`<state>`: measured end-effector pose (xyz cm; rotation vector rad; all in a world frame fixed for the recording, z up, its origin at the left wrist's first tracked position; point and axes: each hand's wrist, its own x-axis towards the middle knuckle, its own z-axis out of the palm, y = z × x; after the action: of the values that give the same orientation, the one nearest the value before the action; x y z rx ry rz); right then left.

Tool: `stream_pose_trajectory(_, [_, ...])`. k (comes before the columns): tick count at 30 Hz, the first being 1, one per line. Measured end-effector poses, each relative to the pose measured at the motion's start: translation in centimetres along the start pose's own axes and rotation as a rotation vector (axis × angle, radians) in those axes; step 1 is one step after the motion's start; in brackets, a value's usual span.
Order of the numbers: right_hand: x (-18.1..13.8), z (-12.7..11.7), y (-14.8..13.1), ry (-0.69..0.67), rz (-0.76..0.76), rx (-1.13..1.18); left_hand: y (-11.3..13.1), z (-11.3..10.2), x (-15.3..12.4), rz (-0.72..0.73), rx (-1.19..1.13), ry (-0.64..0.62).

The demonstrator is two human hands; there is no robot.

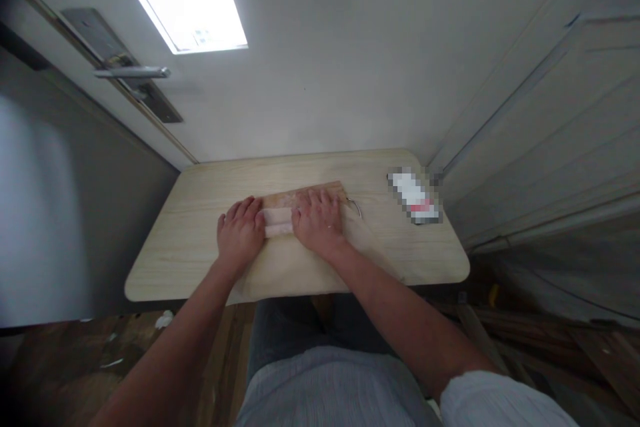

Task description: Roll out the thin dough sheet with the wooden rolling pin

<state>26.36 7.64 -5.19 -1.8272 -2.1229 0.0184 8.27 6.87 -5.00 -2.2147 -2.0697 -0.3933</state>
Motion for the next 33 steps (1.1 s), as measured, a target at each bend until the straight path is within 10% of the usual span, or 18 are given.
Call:
stream_pose_trajectory(8, [0.4, 0.5, 0.1, 0.028, 0.0, -0.002, 0.1, -0.2, 0.4, 0.006, -0.032, 0.019])
stream_pose_trajectory(23, [-8.7, -1.7, 1.6, 0.098, -0.237, 0.254, -0.5, -1.5, -8.9, 0.226, -0.234, 0.072])
stream_pose_trajectory(33, [-9.9, -1.7, 0.2, 0.08, -0.101, 0.074, 1.5, -1.3, -10.0, 0.15, -0.187, 0.013])
